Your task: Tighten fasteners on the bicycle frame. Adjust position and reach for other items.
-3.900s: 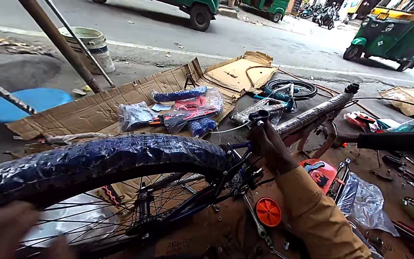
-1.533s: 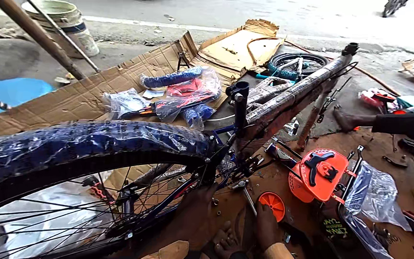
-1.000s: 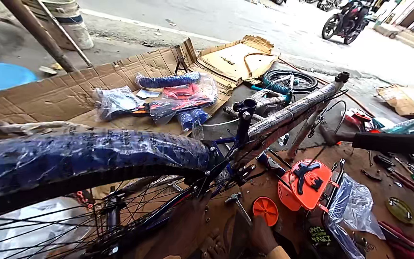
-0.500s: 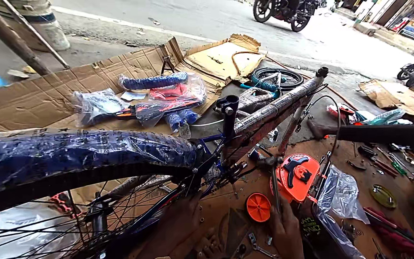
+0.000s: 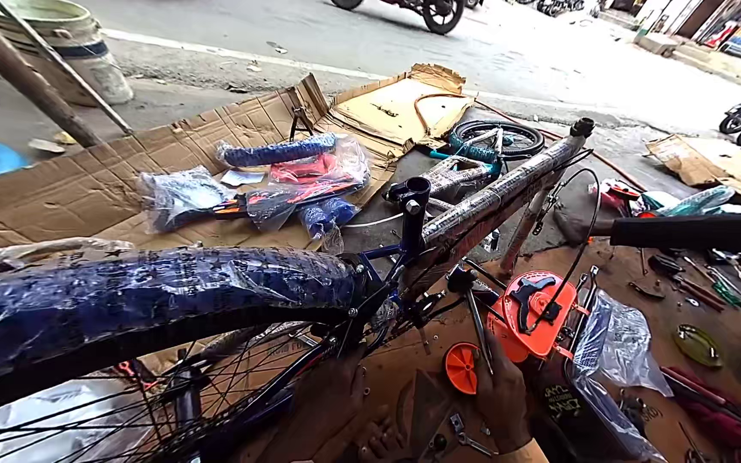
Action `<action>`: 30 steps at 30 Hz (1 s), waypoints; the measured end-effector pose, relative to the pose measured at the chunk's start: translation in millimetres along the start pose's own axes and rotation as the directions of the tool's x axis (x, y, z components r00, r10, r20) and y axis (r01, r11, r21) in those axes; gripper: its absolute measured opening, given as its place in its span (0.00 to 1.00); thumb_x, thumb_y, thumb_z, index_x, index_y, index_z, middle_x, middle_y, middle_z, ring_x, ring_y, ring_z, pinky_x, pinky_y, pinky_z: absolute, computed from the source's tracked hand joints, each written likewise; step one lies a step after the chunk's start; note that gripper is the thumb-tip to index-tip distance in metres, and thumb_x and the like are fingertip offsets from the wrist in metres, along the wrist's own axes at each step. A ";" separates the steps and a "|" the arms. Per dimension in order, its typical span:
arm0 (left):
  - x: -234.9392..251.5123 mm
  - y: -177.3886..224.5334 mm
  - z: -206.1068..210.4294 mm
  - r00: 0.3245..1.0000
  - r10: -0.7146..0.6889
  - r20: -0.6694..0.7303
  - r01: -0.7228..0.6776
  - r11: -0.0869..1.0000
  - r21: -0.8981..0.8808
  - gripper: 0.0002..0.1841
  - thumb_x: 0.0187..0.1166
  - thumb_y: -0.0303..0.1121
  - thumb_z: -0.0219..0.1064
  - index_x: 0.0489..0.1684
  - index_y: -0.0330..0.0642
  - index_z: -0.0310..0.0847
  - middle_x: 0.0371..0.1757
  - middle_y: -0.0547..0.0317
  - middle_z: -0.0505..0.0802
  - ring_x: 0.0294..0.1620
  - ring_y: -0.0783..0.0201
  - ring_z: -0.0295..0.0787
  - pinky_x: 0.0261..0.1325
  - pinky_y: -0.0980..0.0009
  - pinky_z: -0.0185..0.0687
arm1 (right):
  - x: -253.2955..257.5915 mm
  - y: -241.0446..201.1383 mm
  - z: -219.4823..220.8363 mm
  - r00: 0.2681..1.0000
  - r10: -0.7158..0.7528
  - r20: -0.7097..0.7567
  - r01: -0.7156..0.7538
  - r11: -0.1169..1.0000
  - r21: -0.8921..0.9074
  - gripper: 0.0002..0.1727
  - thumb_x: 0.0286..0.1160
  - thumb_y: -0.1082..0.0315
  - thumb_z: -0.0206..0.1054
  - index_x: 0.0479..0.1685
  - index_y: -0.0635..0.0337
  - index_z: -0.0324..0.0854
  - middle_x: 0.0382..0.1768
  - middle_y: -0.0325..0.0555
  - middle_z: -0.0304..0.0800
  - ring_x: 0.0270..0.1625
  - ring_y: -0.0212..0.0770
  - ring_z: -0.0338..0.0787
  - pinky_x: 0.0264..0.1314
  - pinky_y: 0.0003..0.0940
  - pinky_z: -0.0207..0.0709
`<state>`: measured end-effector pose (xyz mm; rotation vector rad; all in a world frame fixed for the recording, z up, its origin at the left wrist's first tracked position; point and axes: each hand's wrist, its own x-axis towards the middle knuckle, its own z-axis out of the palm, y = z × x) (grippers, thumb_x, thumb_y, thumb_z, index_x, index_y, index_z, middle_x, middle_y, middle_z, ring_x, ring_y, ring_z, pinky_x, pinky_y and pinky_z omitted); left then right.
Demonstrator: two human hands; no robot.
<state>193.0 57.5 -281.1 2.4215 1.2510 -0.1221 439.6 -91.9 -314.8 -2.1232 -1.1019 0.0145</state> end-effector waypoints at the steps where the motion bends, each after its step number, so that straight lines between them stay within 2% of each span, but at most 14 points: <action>1: -0.5 0.1 -0.6 1.000 -0.007 0.010 0.007 1.000 0.007 0.26 0.85 0.42 0.51 0.82 0.53 0.76 0.61 0.48 0.93 0.60 0.44 0.91 0.59 0.43 0.84 | -5.8 1.4 0.2 0.999 -0.014 -0.041 0.017 0.998 0.064 0.26 0.83 0.62 0.57 0.76 0.65 0.79 0.50 0.50 0.96 0.46 0.44 0.96 0.50 0.47 0.90; 3: -1.1 -1.5 -2.6 0.999 -0.016 0.048 0.015 1.000 0.015 0.27 0.86 0.44 0.50 0.84 0.54 0.74 0.65 0.49 0.91 0.61 0.45 0.90 0.62 0.43 0.83 | -24.6 0.9 2.1 0.998 -0.011 -0.067 0.024 0.978 0.207 0.26 0.82 0.64 0.57 0.75 0.70 0.76 0.45 0.48 0.95 0.39 0.37 0.93 0.45 0.41 0.90; 4: 0.8 -1.4 -4.7 0.998 -0.015 0.055 0.015 1.000 0.010 0.27 0.86 0.44 0.50 0.84 0.53 0.73 0.66 0.49 0.91 0.62 0.45 0.90 0.62 0.43 0.83 | -31.8 0.1 4.0 0.999 0.000 -0.036 0.010 0.959 0.282 0.25 0.81 0.65 0.57 0.73 0.71 0.75 0.36 0.45 0.90 0.31 0.35 0.87 0.37 0.40 0.86; 5: 3.2 -1.4 -6.1 0.999 -0.008 0.044 0.008 1.000 0.001 0.27 0.85 0.43 0.51 0.84 0.53 0.74 0.65 0.48 0.91 0.61 0.44 0.91 0.61 0.42 0.84 | -35.6 0.5 6.4 0.999 0.008 0.038 -0.021 0.932 0.361 0.23 0.83 0.64 0.56 0.70 0.70 0.75 0.29 0.42 0.85 0.23 0.34 0.83 0.27 0.38 0.83; 7: 2.4 -3.0 -5.1 1.000 0.011 0.007 -0.011 1.000 -0.010 0.27 0.84 0.42 0.53 0.82 0.50 0.76 0.63 0.48 0.92 0.59 0.44 0.92 0.59 0.42 0.85 | -43.2 3.2 14.0 0.977 0.021 0.212 -0.119 0.879 0.462 0.18 0.88 0.58 0.53 0.59 0.64 0.77 0.21 0.38 0.78 0.16 0.35 0.77 0.19 0.38 0.79; 9: 0.8 -5.2 -2.0 0.999 0.039 -0.015 -0.039 0.999 -0.010 0.27 0.83 0.42 0.54 0.81 0.49 0.76 0.63 0.48 0.92 0.58 0.44 0.92 0.59 0.42 0.85 | -53.6 5.3 21.2 0.961 0.017 0.276 -0.138 0.895 0.424 0.20 0.89 0.52 0.52 0.49 0.60 0.79 0.19 0.37 0.75 0.17 0.35 0.76 0.20 0.37 0.76; 11: 0.9 -10.0 3.1 0.998 0.055 -0.038 -0.055 0.998 0.004 0.27 0.84 0.44 0.54 0.82 0.49 0.76 0.66 0.51 0.92 0.61 0.47 0.92 0.62 0.45 0.85 | -64.2 5.9 28.7 0.958 -0.029 0.287 -0.089 0.917 0.390 0.26 0.90 0.45 0.51 0.46 0.61 0.80 0.19 0.38 0.76 0.17 0.35 0.77 0.21 0.37 0.76; 13: 1.1 -11.8 6.5 0.997 0.061 -0.051 -0.060 0.998 0.015 0.27 0.84 0.44 0.54 0.82 0.50 0.76 0.69 0.54 0.90 0.63 0.51 0.91 0.64 0.47 0.85 | -71.8 5.7 39.6 0.961 -0.090 0.260 -0.022 0.917 0.399 0.27 0.89 0.43 0.52 0.41 0.61 0.81 0.18 0.38 0.75 0.18 0.33 0.75 0.21 0.34 0.74; 16: -1.2 -7.5 5.5 0.998 0.052 -0.033 -0.051 0.998 0.024 0.27 0.84 0.43 0.53 0.83 0.51 0.75 0.70 0.54 0.90 0.64 0.50 0.90 0.65 0.47 0.84 | -67.9 7.3 50.0 0.953 -0.102 0.285 -0.019 0.920 0.391 0.29 0.87 0.40 0.54 0.37 0.57 0.83 0.17 0.37 0.77 0.18 0.33 0.77 0.22 0.36 0.75; 19: -0.9 -7.8 7.9 0.998 0.052 -0.041 -0.051 0.998 0.041 0.27 0.85 0.43 0.52 0.83 0.51 0.74 0.70 0.55 0.90 0.64 0.51 0.90 0.65 0.49 0.84 | -64.4 6.3 57.7 0.946 -0.058 0.318 -0.121 0.847 0.517 0.32 0.88 0.36 0.48 0.40 0.57 0.82 0.18 0.35 0.75 0.18 0.33 0.76 0.22 0.35 0.76; 21: -0.4 -10.7 12.0 0.995 0.063 -0.074 -0.059 0.997 0.050 0.27 0.84 0.44 0.53 0.83 0.51 0.75 0.69 0.57 0.91 0.62 0.52 0.91 0.63 0.50 0.85 | -64.2 -1.2 62.5 0.927 0.019 0.374 -0.278 0.705 0.652 0.32 0.87 0.34 0.49 0.44 0.56 0.80 0.17 0.34 0.71 0.15 0.32 0.72 0.17 0.32 0.73; 23: -1.1 -9.2 12.6 0.993 0.069 -0.091 -0.065 0.997 0.051 0.27 0.83 0.44 0.55 0.81 0.50 0.77 0.67 0.56 0.91 0.61 0.51 0.92 0.61 0.49 0.86 | -61.0 -7.5 64.8 0.876 0.044 0.480 -0.408 0.598 0.690 0.32 0.85 0.33 0.50 0.46 0.55 0.78 0.16 0.34 0.68 0.14 0.33 0.70 0.16 0.33 0.72; 27: -2.3 -3.2 3.9 0.991 0.090 -0.097 -0.088 0.996 0.032 0.26 0.82 0.43 0.55 0.78 0.46 0.79 0.65 0.51 0.92 0.59 0.48 0.92 0.58 0.47 0.87 | -57.4 -12.0 70.3 0.813 -0.019 0.582 -0.433 0.649 0.626 0.31 0.87 0.35 0.49 0.43 0.56 0.78 0.18 0.37 0.71 0.15 0.36 0.72 0.19 0.35 0.73; 30: -2.2 -4.8 4.8 0.992 0.091 -0.092 -0.088 0.995 0.038 0.26 0.83 0.45 0.55 0.78 0.47 0.79 0.66 0.52 0.92 0.60 0.49 0.92 0.59 0.47 0.87 | -68.6 -16.2 71.5 0.865 0.022 0.501 -0.400 0.634 0.662 0.32 0.87 0.34 0.49 0.44 0.56 0.79 0.18 0.36 0.72 0.15 0.35 0.73 0.18 0.34 0.74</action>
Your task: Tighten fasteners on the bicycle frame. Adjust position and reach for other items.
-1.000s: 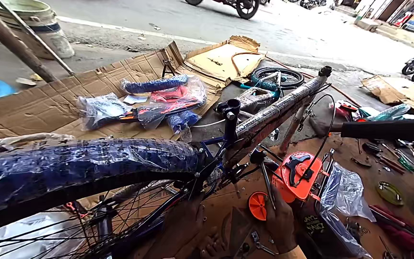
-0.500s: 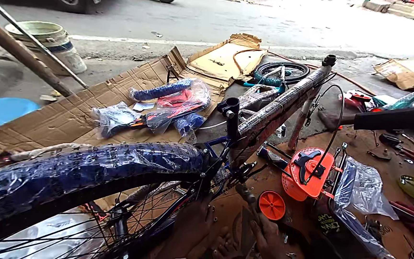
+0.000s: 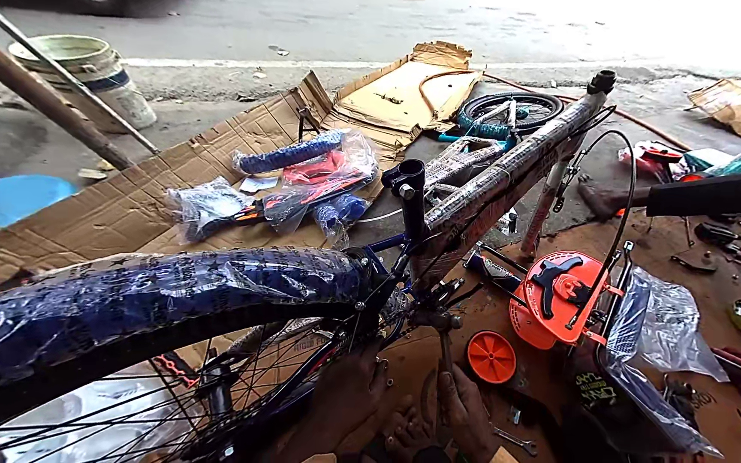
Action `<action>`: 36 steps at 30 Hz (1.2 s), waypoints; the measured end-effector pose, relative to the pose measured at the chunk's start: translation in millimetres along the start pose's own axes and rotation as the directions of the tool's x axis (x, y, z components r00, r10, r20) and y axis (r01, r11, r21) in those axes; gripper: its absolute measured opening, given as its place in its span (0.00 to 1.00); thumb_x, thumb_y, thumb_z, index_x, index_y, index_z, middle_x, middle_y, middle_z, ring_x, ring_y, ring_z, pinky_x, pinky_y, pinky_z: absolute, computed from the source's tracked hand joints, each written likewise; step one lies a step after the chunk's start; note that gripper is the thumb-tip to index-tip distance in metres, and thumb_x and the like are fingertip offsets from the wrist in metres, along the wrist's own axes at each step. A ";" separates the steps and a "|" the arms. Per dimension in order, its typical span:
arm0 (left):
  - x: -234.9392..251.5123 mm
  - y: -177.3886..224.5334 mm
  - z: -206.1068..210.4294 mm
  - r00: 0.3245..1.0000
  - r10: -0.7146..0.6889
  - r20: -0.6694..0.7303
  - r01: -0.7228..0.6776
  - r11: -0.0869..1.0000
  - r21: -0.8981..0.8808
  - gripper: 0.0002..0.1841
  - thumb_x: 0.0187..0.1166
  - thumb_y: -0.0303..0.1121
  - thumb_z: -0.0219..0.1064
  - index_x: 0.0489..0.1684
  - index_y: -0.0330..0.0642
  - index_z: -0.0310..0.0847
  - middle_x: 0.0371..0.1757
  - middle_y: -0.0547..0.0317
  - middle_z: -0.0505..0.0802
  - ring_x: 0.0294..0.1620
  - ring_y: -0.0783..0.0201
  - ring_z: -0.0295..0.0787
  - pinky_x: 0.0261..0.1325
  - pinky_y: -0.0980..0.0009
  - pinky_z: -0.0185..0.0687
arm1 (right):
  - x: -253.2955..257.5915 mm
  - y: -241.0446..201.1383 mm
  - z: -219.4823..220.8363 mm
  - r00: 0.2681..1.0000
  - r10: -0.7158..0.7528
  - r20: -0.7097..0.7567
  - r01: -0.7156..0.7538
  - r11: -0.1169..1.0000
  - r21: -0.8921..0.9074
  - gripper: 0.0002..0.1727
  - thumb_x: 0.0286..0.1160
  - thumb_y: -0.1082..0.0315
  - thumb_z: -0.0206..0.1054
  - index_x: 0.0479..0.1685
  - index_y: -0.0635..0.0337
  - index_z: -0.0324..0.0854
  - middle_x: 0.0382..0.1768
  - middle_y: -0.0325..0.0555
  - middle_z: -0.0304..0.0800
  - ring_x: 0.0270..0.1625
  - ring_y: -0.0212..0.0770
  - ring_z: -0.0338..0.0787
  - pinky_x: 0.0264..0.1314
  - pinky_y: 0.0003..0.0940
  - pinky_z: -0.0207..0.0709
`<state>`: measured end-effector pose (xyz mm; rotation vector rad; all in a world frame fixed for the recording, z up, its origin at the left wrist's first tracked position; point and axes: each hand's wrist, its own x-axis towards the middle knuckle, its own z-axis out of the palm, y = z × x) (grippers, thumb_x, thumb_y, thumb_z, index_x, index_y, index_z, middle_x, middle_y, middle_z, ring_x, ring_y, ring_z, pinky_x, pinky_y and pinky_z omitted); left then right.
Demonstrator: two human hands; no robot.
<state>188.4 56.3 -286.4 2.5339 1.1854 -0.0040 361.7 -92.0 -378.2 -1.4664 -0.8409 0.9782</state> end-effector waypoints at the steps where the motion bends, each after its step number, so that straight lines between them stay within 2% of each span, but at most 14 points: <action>1: 0.4 -0.7 1.5 1.000 -0.008 0.003 0.008 1.000 0.003 0.27 0.83 0.45 0.55 0.79 0.48 0.79 0.67 0.53 0.92 0.61 0.49 0.92 0.59 0.47 0.87 | -1.4 1.2 1.2 0.998 -0.039 -0.039 0.039 0.999 -0.015 0.33 0.86 0.33 0.49 0.43 0.57 0.79 0.18 0.36 0.72 0.14 0.34 0.72 0.17 0.34 0.74; 5: 0.7 -1.9 5.0 1.000 -0.023 0.019 0.022 1.000 0.019 0.28 0.83 0.46 0.55 0.82 0.50 0.76 0.69 0.56 0.91 0.61 0.51 0.92 0.60 0.48 0.86 | -0.2 9.2 -9.1 0.950 -0.297 -0.100 0.242 0.898 -0.368 0.35 0.88 0.34 0.46 0.43 0.58 0.84 0.21 0.37 0.80 0.21 0.32 0.80 0.24 0.34 0.78; 8: 1.3 0.9 -1.1 0.999 -0.021 0.047 0.020 1.000 0.010 0.27 0.84 0.44 0.54 0.82 0.49 0.75 0.69 0.53 0.90 0.62 0.48 0.91 0.61 0.46 0.85 | 9.8 1.9 -36.0 0.883 -0.446 0.144 0.422 0.622 -0.660 0.27 0.89 0.46 0.51 0.49 0.59 0.87 0.31 0.43 0.91 0.30 0.39 0.91 0.32 0.41 0.87; 10: 1.9 1.0 -2.2 0.995 -0.043 0.088 0.043 0.999 -0.004 0.27 0.84 0.44 0.55 0.84 0.51 0.73 0.71 0.53 0.89 0.65 0.48 0.90 0.64 0.46 0.84 | 24.3 -19.0 -56.0 0.812 -0.427 0.398 0.564 0.396 -0.725 0.17 0.86 0.52 0.58 0.46 0.55 0.85 0.32 0.43 0.90 0.32 0.43 0.92 0.32 0.43 0.87; 12: 2.7 1.8 -4.5 0.993 -0.052 0.109 0.054 0.999 -0.009 0.28 0.84 0.44 0.55 0.84 0.51 0.73 0.71 0.53 0.89 0.65 0.49 0.89 0.64 0.47 0.84 | 41.4 -44.8 -75.0 0.718 -0.335 0.610 0.683 0.171 -0.710 0.17 0.86 0.50 0.57 0.46 0.52 0.84 0.34 0.43 0.90 0.35 0.45 0.93 0.35 0.45 0.87; 15: 3.1 3.6 -6.0 0.993 -0.055 0.106 0.056 0.998 -0.012 0.28 0.84 0.44 0.56 0.84 0.50 0.73 0.70 0.51 0.89 0.64 0.47 0.90 0.62 0.46 0.85 | 63.8 -78.0 -98.9 0.577 -0.212 0.788 0.807 0.002 -0.591 0.21 0.86 0.44 0.56 0.43 0.51 0.83 0.31 0.44 0.89 0.35 0.48 0.93 0.36 0.48 0.87; 18: 3.0 4.8 -3.7 0.995 -0.067 0.076 0.069 0.997 -0.021 0.28 0.84 0.45 0.55 0.83 0.49 0.74 0.70 0.51 0.89 0.65 0.48 0.90 0.64 0.46 0.84 | 88.0 -109.1 -109.4 0.493 -0.002 0.870 0.870 -0.017 -0.492 0.21 0.86 0.46 0.58 0.45 0.55 0.82 0.33 0.51 0.88 0.37 0.55 0.92 0.38 0.53 0.84; 21: 2.7 2.1 3.3 0.993 -0.081 0.082 0.081 0.997 -0.002 0.28 0.85 0.47 0.54 0.84 0.52 0.73 0.70 0.53 0.89 0.65 0.49 0.90 0.63 0.48 0.84 | 116.9 -122.3 -108.3 0.583 0.116 0.804 0.812 -0.032 -0.583 0.22 0.89 0.47 0.53 0.48 0.56 0.84 0.37 0.51 0.90 0.42 0.55 0.93 0.46 0.55 0.86; 23: 2.0 1.6 5.7 0.993 -0.077 0.092 0.078 0.997 -0.003 0.29 0.84 0.48 0.54 0.84 0.52 0.73 0.70 0.55 0.89 0.65 0.51 0.89 0.63 0.50 0.85 | 131.1 -119.7 -110.2 0.609 0.068 0.790 0.793 -0.077 -0.604 0.24 0.88 0.44 0.54 0.44 0.52 0.87 0.33 0.46 0.91 0.41 0.50 0.94 0.48 0.51 0.87; 28: 3.2 5.0 -5.4 0.984 -0.091 0.155 0.100 0.994 -0.051 0.29 0.85 0.48 0.54 0.85 0.50 0.71 0.71 0.50 0.88 0.67 0.47 0.88 0.66 0.46 0.82 | 125.6 -130.4 -109.8 0.408 0.156 0.899 0.913 -0.044 -0.407 0.24 0.89 0.45 0.53 0.47 0.59 0.82 0.36 0.55 0.88 0.41 0.59 0.92 0.43 0.56 0.83; 29: 4.2 5.9 -6.2 0.982 -0.095 0.162 0.105 0.993 -0.051 0.29 0.85 0.49 0.53 0.86 0.51 0.70 0.71 0.50 0.88 0.67 0.47 0.88 0.66 0.45 0.82 | 127.1 -132.8 -109.8 0.431 0.151 0.889 0.901 -0.028 -0.432 0.24 0.88 0.46 0.54 0.47 0.59 0.81 0.36 0.55 0.88 0.41 0.60 0.92 0.44 0.57 0.83; 31: 5.2 6.7 -6.3 0.982 -0.095 0.164 0.103 0.994 -0.043 0.29 0.85 0.49 0.53 0.86 0.51 0.70 0.72 0.51 0.88 0.68 0.47 0.87 0.66 0.46 0.82 | 136.6 -133.9 -110.6 0.560 0.158 0.813 0.823 0.007 -0.568 0.25 0.89 0.45 0.53 0.49 0.58 0.83 0.38 0.55 0.90 0.45 0.59 0.92 0.50 0.59 0.84; 32: 4.5 6.4 -5.0 0.983 -0.087 0.161 0.095 0.995 -0.041 0.29 0.85 0.49 0.53 0.85 0.51 0.71 0.73 0.52 0.87 0.69 0.48 0.87 0.67 0.47 0.81 | 141.5 -130.6 -112.6 0.592 0.134 0.795 0.803 -0.010 -0.596 0.27 0.88 0.42 0.53 0.45 0.57 0.84 0.35 0.52 0.90 0.43 0.56 0.93 0.48 0.57 0.85; 36: 4.7 3.7 -6.2 0.987 -0.065 0.144 0.073 0.996 -0.054 0.29 0.85 0.48 0.55 0.85 0.50 0.71 0.75 0.52 0.86 0.72 0.49 0.85 0.71 0.47 0.79 | 137.6 -131.5 -114.4 0.449 0.110 0.887 0.894 -0.067 -0.444 0.27 0.87 0.41 0.54 0.43 0.58 0.83 0.32 0.52 0.88 0.39 0.56 0.92 0.45 0.56 0.85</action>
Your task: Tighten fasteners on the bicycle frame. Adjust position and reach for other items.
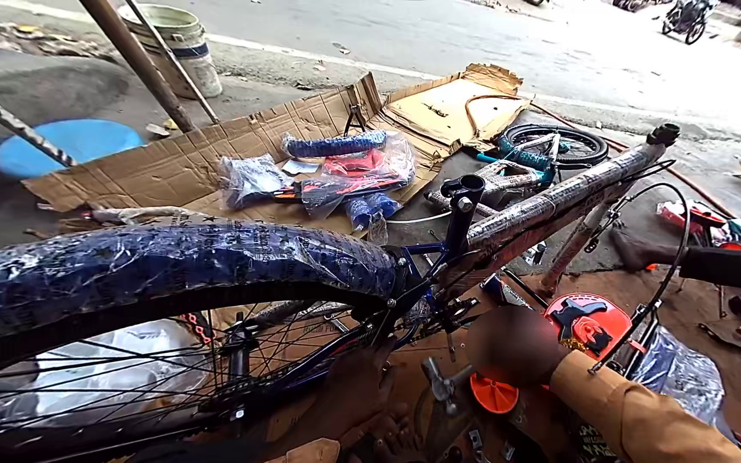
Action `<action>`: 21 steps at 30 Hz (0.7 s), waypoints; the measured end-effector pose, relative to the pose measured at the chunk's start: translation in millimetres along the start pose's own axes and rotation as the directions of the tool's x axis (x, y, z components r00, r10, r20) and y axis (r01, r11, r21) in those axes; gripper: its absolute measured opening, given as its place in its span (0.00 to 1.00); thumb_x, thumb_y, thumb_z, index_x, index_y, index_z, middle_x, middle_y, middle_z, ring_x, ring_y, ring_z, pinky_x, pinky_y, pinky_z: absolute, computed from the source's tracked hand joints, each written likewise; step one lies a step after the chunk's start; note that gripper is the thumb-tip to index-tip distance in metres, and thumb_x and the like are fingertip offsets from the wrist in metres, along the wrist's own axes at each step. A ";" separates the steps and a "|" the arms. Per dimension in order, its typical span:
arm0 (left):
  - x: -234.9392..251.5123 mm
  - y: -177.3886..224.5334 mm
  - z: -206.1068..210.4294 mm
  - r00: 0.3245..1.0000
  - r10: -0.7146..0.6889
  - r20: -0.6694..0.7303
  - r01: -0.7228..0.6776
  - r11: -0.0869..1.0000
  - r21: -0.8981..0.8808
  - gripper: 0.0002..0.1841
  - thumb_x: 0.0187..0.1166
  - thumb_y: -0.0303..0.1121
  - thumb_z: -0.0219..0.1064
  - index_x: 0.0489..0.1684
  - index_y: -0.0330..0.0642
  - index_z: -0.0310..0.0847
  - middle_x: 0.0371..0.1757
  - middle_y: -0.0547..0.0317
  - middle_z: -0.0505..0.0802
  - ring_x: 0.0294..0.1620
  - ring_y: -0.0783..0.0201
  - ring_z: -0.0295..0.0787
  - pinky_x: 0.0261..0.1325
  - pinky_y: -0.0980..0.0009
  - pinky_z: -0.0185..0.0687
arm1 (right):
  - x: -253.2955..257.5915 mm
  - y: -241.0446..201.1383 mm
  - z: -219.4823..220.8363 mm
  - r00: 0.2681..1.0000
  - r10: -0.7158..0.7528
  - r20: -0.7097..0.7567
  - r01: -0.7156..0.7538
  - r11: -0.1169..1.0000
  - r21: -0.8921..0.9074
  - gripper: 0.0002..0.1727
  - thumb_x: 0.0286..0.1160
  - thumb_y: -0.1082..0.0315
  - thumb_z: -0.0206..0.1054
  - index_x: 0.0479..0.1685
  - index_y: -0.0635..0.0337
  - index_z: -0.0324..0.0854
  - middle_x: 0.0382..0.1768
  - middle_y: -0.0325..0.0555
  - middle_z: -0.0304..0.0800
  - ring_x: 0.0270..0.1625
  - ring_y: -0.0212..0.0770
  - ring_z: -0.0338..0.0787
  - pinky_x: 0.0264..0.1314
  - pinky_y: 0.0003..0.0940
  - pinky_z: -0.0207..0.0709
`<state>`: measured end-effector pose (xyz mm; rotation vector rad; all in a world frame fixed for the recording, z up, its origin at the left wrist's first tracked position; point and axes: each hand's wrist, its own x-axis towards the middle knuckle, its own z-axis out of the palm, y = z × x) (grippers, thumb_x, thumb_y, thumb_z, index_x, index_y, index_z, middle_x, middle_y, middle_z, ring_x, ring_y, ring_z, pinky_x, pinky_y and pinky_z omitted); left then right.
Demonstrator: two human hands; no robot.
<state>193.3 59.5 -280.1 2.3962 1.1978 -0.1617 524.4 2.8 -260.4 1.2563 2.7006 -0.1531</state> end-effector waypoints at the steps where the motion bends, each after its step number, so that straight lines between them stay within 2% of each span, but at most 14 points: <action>1: 1.0 0.8 0.6 1.000 0.001 -0.014 -0.001 1.000 0.001 0.29 0.84 0.48 0.54 0.84 0.49 0.72 0.74 0.52 0.86 0.71 0.49 0.85 0.70 0.47 0.80 | -0.8 0.1 -3.2 0.999 -0.031 -0.008 0.031 0.999 -0.014 0.27 0.86 0.41 0.55 0.42 0.58 0.83 0.32 0.52 0.88 0.38 0.56 0.92 0.45 0.56 0.85; 2: 2.1 1.4 1.2 1.000 -0.002 -0.024 0.002 1.000 0.002 0.29 0.84 0.48 0.54 0.84 0.49 0.72 0.73 0.51 0.87 0.70 0.49 0.86 0.69 0.47 0.81 | 0.1 3.4 -4.3 0.999 -0.028 -0.032 0.027 0.999 -0.031 0.25 0.85 0.42 0.56 0.41 0.57 0.83 0.31 0.51 0.88 0.38 0.55 0.92 0.44 0.55 0.85; 4: 0.5 0.5 5.2 1.000 -0.014 -0.012 0.014 1.000 0.013 0.29 0.85 0.48 0.52 0.85 0.50 0.70 0.74 0.53 0.86 0.70 0.49 0.86 0.69 0.48 0.81 | 6.0 11.5 -0.2 0.995 0.093 -0.032 -0.093 0.996 0.006 0.24 0.86 0.44 0.56 0.42 0.55 0.85 0.33 0.49 0.90 0.40 0.53 0.93 0.45 0.54 0.86; 5: -1.5 -1.4 10.1 1.000 -0.007 -0.022 0.007 1.000 0.027 0.29 0.84 0.49 0.52 0.85 0.51 0.71 0.74 0.55 0.87 0.69 0.50 0.87 0.68 0.49 0.81 | 8.7 14.2 4.5 0.990 0.137 -0.040 -0.137 0.991 0.011 0.25 0.86 0.41 0.56 0.41 0.53 0.86 0.32 0.47 0.90 0.39 0.51 0.93 0.42 0.53 0.85; 7: 0.8 -2.1 9.8 0.999 0.006 -0.032 -0.005 1.000 0.028 0.30 0.84 0.49 0.52 0.85 0.52 0.71 0.73 0.55 0.88 0.68 0.50 0.87 0.66 0.48 0.82 | 10.1 14.3 2.8 0.993 0.103 -0.057 -0.104 0.994 -0.024 0.28 0.86 0.38 0.54 0.40 0.54 0.85 0.31 0.47 0.90 0.37 0.51 0.93 0.41 0.53 0.86; 9: -1.0 0.0 6.6 1.000 -0.007 -0.014 0.007 1.000 0.003 0.29 0.85 0.49 0.51 0.85 0.51 0.71 0.70 0.51 0.89 0.65 0.47 0.89 0.64 0.45 0.83 | 9.2 2.1 -4.1 0.997 -0.031 -0.069 0.028 0.999 -0.045 0.26 0.84 0.41 0.58 0.39 0.56 0.84 0.30 0.49 0.88 0.37 0.53 0.93 0.42 0.54 0.86; 10: -2.4 1.1 5.5 1.000 -0.019 -0.004 0.019 1.000 -0.006 0.29 0.85 0.49 0.51 0.85 0.52 0.72 0.68 0.50 0.90 0.64 0.46 0.89 0.63 0.45 0.83 | 8.9 -2.9 -5.3 0.992 -0.089 -0.084 0.085 0.995 -0.058 0.24 0.83 0.42 0.60 0.38 0.56 0.83 0.28 0.49 0.87 0.35 0.53 0.92 0.40 0.53 0.86; 11: -2.4 1.7 4.3 1.000 -0.026 0.005 0.026 1.000 -0.009 0.29 0.85 0.49 0.50 0.85 0.52 0.71 0.68 0.50 0.90 0.63 0.46 0.89 0.63 0.45 0.83 | 9.4 -4.4 -6.2 0.991 -0.096 -0.091 0.091 0.994 -0.057 0.23 0.83 0.44 0.61 0.38 0.56 0.83 0.28 0.49 0.86 0.35 0.54 0.92 0.39 0.53 0.84; 13: -2.5 2.4 4.4 1.000 -0.020 0.007 0.020 1.000 -0.009 0.29 0.86 0.49 0.50 0.85 0.52 0.71 0.69 0.49 0.89 0.65 0.46 0.89 0.64 0.44 0.83 | 11.0 2.7 -1.2 0.994 0.042 -0.105 -0.043 0.999 -0.006 0.21 0.84 0.47 0.61 0.40 0.57 0.85 0.30 0.51 0.89 0.37 0.55 0.93 0.40 0.55 0.86; 15: -3.4 1.4 7.6 1.000 0.004 -0.008 -0.004 1.000 -0.003 0.29 0.86 0.49 0.50 0.85 0.52 0.71 0.72 0.51 0.88 0.70 0.47 0.86 0.69 0.46 0.80 | 10.0 11.4 8.9 0.987 0.137 -0.080 -0.136 0.991 0.007 0.27 0.85 0.39 0.57 0.39 0.55 0.86 0.30 0.49 0.90 0.37 0.53 0.93 0.41 0.55 0.86; 17: -2.1 -1.5 5.9 0.999 0.021 -0.024 -0.021 1.000 -0.003 0.29 0.86 0.48 0.51 0.84 0.50 0.72 0.70 0.50 0.89 0.68 0.47 0.87 0.67 0.45 0.81 | 6.8 7.5 5.0 0.998 0.064 -0.027 -0.064 0.998 0.001 0.28 0.85 0.40 0.56 0.42 0.57 0.85 0.33 0.51 0.90 0.40 0.56 0.93 0.44 0.58 0.85; 19: -3.2 -1.0 6.5 1.000 0.007 -0.016 -0.007 1.000 0.009 0.29 0.86 0.48 0.50 0.85 0.50 0.71 0.69 0.49 0.89 0.66 0.46 0.88 0.66 0.45 0.82 | 2.4 -1.1 4.4 0.997 -0.059 -0.046 0.057 0.998 -0.027 0.25 0.84 0.42 0.58 0.40 0.57 0.83 0.32 0.52 0.88 0.39 0.56 0.92 0.42 0.56 0.84; 20: -1.9 0.1 5.3 1.000 -0.003 -0.008 0.003 1.000 0.013 0.30 0.86 0.48 0.50 0.86 0.50 0.70 0.70 0.49 0.89 0.65 0.46 0.89 0.65 0.45 0.83 | 2.4 -1.3 6.2 0.995 -0.061 -0.077 0.058 0.997 -0.042 0.25 0.83 0.42 0.59 0.39 0.57 0.83 0.31 0.51 0.88 0.37 0.56 0.92 0.40 0.54 0.84; 21: -1.1 1.0 4.6 1.000 -0.006 -0.003 0.007 1.000 0.016 0.30 0.86 0.48 0.49 0.87 0.50 0.69 0.69 0.49 0.89 0.64 0.45 0.89 0.63 0.45 0.83 | 4.1 0.8 9.3 0.996 0.000 -0.088 -0.001 1.000 -0.018 0.23 0.84 0.45 0.59 0.40 0.58 0.83 0.32 0.52 0.89 0.38 0.56 0.92 0.40 0.55 0.84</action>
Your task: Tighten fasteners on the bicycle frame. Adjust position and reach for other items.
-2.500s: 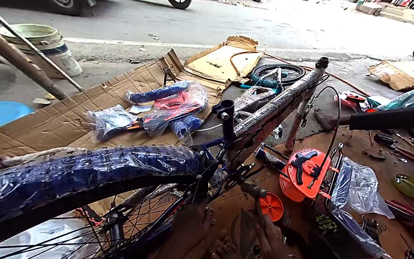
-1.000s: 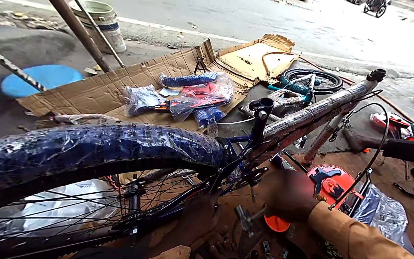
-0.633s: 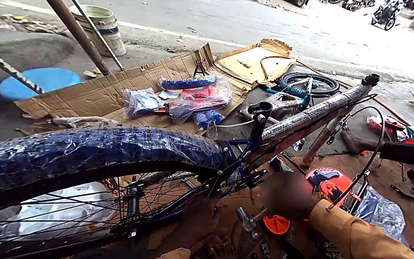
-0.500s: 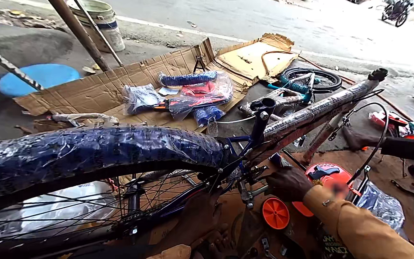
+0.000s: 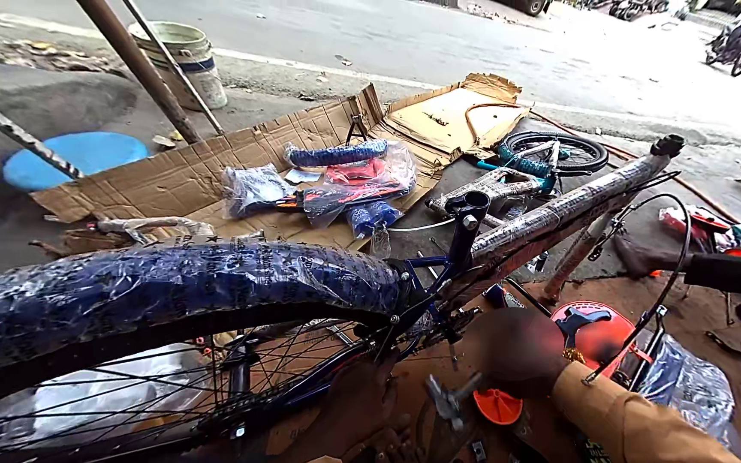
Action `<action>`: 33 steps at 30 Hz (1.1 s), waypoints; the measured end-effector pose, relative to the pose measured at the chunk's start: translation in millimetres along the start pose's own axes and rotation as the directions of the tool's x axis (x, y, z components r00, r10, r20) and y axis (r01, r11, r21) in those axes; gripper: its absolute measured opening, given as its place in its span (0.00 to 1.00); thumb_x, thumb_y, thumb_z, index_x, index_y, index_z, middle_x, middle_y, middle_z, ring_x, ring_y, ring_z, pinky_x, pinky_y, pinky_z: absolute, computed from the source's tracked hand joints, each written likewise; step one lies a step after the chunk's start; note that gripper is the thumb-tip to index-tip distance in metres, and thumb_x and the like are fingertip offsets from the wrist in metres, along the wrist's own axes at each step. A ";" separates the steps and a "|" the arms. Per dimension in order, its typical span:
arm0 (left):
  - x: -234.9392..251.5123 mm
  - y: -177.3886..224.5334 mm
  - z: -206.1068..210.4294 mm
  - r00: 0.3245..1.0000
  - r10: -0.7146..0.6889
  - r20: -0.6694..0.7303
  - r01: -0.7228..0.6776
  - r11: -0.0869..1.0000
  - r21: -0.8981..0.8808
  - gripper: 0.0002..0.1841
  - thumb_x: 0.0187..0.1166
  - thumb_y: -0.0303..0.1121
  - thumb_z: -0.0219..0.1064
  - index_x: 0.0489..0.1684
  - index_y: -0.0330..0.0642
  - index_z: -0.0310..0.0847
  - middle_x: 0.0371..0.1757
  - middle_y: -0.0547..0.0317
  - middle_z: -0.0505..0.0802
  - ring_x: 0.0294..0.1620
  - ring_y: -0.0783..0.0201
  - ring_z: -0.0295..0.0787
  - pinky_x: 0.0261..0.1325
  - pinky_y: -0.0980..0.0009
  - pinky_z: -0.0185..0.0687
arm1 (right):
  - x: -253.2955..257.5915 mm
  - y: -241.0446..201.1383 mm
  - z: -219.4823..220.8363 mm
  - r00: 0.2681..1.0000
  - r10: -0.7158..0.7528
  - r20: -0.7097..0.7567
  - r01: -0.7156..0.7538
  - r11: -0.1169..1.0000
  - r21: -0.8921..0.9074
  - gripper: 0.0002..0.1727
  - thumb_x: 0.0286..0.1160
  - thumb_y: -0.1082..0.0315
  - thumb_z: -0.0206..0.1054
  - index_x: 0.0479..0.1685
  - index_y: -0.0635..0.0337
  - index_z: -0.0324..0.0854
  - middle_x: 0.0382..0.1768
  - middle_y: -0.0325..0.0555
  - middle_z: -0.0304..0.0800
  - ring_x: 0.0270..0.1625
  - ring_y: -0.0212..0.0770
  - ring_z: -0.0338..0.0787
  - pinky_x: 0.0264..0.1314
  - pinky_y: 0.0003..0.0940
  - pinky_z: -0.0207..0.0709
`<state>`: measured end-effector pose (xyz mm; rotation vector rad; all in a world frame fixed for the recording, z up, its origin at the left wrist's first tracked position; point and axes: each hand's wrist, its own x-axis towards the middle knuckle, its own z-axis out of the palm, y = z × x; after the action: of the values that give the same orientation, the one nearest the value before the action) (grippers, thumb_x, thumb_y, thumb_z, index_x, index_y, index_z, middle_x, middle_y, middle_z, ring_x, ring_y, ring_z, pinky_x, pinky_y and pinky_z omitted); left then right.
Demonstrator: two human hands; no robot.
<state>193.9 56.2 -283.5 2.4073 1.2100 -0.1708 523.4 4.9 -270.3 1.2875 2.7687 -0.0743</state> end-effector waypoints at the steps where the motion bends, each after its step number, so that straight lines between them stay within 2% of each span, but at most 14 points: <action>1: -0.5 1.4 -0.6 1.000 -0.005 0.010 0.005 1.000 -0.001 0.30 0.86 0.48 0.49 0.87 0.50 0.69 0.70 0.49 0.89 0.64 0.46 0.89 0.63 0.45 0.83 | 2.6 3.0 5.3 0.995 0.096 -0.003 -0.096 0.995 0.029 0.23 0.85 0.45 0.59 0.42 0.58 0.85 0.33 0.52 0.90 0.40 0.57 0.93 0.42 0.57 0.85; 4: -0.6 0.8 1.0 1.000 0.010 -0.007 -0.010 1.000 0.003 0.29 0.86 0.47 0.49 0.85 0.50 0.71 0.68 0.51 0.90 0.63 0.47 0.89 0.62 0.46 0.84 | 6.5 2.6 12.3 0.987 0.158 0.001 -0.158 0.987 0.017 0.29 0.86 0.39 0.54 0.42 0.56 0.85 0.33 0.50 0.91 0.40 0.55 0.94 0.44 0.57 0.86; 8: 0.4 -0.2 0.6 1.000 -0.012 -0.003 0.012 1.000 0.003 0.29 0.86 0.48 0.48 0.85 0.52 0.70 0.69 0.51 0.89 0.64 0.47 0.90 0.62 0.45 0.84 | 7.0 -9.2 0.6 0.999 -0.031 -0.039 0.031 0.999 0.018 0.17 0.79 0.51 0.63 0.39 0.56 0.82 0.31 0.51 0.88 0.38 0.56 0.92 0.41 0.55 0.84; 9: 0.9 0.2 0.7 1.000 -0.014 -0.009 0.014 1.000 0.006 0.29 0.86 0.48 0.48 0.85 0.51 0.71 0.70 0.51 0.89 0.63 0.46 0.90 0.62 0.45 0.84 | 8.0 -6.5 0.0 0.999 0.053 -0.011 -0.052 0.997 0.056 0.17 0.81 0.52 0.62 0.41 0.58 0.84 0.33 0.53 0.90 0.41 0.58 0.93 0.44 0.57 0.84; 11: -0.1 -0.4 3.7 1.000 0.003 -0.024 -0.002 1.000 0.014 0.29 0.86 0.47 0.48 0.85 0.51 0.71 0.73 0.52 0.88 0.67 0.49 0.88 0.65 0.47 0.83 | 7.6 4.0 8.4 0.971 0.232 0.064 -0.237 0.967 0.092 0.26 0.86 0.43 0.57 0.44 0.58 0.86 0.37 0.53 0.92 0.46 0.58 0.94 0.51 0.60 0.84; 15: 0.5 -7.6 8.3 0.994 0.054 -0.092 -0.052 0.998 0.020 0.28 0.84 0.43 0.51 0.84 0.49 0.73 0.74 0.55 0.88 0.68 0.51 0.88 0.68 0.50 0.83 | -7.5 -4.5 20.4 0.975 0.178 0.136 -0.196 0.971 0.133 0.31 0.85 0.37 0.53 0.43 0.59 0.83 0.36 0.55 0.90 0.44 0.59 0.93 0.51 0.61 0.83; 18: 1.3 -5.7 6.9 0.994 0.044 -0.095 -0.042 0.999 0.018 0.28 0.84 0.44 0.52 0.84 0.50 0.73 0.72 0.54 0.89 0.66 0.49 0.90 0.65 0.48 0.84 | -20.5 -33.0 47.1 0.968 0.251 0.000 -0.244 0.940 0.239 0.32 0.84 0.34 0.52 0.39 0.56 0.84 0.31 0.51 0.90 0.38 0.55 0.94 0.41 0.58 0.85; 20: -0.9 -3.1 5.9 0.996 0.035 -0.084 -0.034 0.999 0.009 0.29 0.84 0.45 0.53 0.84 0.50 0.73 0.70 0.53 0.90 0.63 0.48 0.91 0.62 0.47 0.85 | -23.1 -53.7 67.8 0.902 0.432 -0.017 -0.391 0.832 0.393 0.34 0.84 0.33 0.50 0.37 0.54 0.85 0.28 0.48 0.89 0.33 0.52 0.93 0.35 0.57 0.85; 22: -3.2 0.9 2.9 0.997 0.031 -0.067 -0.032 0.999 -0.018 0.29 0.84 0.46 0.54 0.85 0.51 0.72 0.75 0.54 0.87 0.66 0.49 0.89 0.64 0.47 0.84 | -21.4 -73.7 81.1 0.785 0.618 0.042 -0.512 0.610 0.605 0.32 0.84 0.35 0.50 0.38 0.55 0.86 0.24 0.48 0.87 0.30 0.50 0.90 0.34 0.57 0.82; 24: -2.6 1.2 4.2 0.992 0.049 -0.115 -0.055 0.997 -0.048 0.27 0.85 0.46 0.55 0.83 0.51 0.75 0.78 0.58 0.85 0.68 0.52 0.89 0.65 0.48 0.84 | -14.9 -93.6 92.8 0.674 0.739 0.000 -0.445 0.406 0.799 0.30 0.86 0.38 0.52 0.34 0.57 0.83 0.18 0.42 0.78 0.21 0.41 0.81 0.26 0.45 0.77; 26: -1.7 1.9 6.6 0.989 0.057 -0.139 -0.067 0.995 -0.071 0.26 0.84 0.47 0.55 0.80 0.53 0.78 0.78 0.60 0.85 0.71 0.54 0.87 0.68 0.49 0.83 | -9.7 -111.9 91.0 0.589 0.808 0.003 -0.317 0.228 0.921 0.26 0.87 0.43 0.55 0.36 0.57 0.82 0.19 0.37 0.76 0.21 0.35 0.78 0.26 0.37 0.75; 28: 1.2 4.2 4.5 0.990 0.056 -0.127 -0.069 0.993 -0.098 0.26 0.84 0.48 0.55 0.78 0.53 0.80 0.78 0.60 0.85 0.74 0.55 0.84 0.71 0.50 0.80 | -3.8 -118.4 78.8 0.510 0.860 -0.013 -0.237 0.156 0.959 0.23 0.88 0.46 0.54 0.41 0.57 0.82 0.21 0.36 0.77 0.22 0.33 0.77 0.27 0.34 0.76; 30: 3.3 5.9 0.2 0.995 0.042 -0.089 -0.054 0.990 -0.127 0.26 0.85 0.49 0.55 0.79 0.53 0.79 0.79 0.60 0.84 0.76 0.56 0.83 0.74 0.51 0.78 | 3.8 -114.1 59.4 0.444 0.895 -0.046 -0.211 0.154 0.965 0.21 0.89 0.52 0.53 0.56 0.61 0.82 0.22 0.36 0.76 0.20 0.33 0.75 0.24 0.34 0.75; 33: 5.1 6.9 -0.9 0.998 0.035 -0.060 -0.043 0.988 -0.145 0.27 0.85 0.50 0.55 0.80 0.52 0.78 0.79 0.60 0.84 0.76 0.55 0.82 0.76 0.51 0.76 | 11.0 -99.5 38.6 0.400 0.916 -0.023 -0.245 0.131 0.961 0.23 0.89 0.57 0.51 0.70 0.61 0.79 0.23 0.38 0.75 0.19 0.36 0.73 0.23 0.37 0.74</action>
<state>202.4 56.7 -282.0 2.3204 1.1574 -0.0004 442.4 -53.9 -309.1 3.3053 2.0169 -1.4410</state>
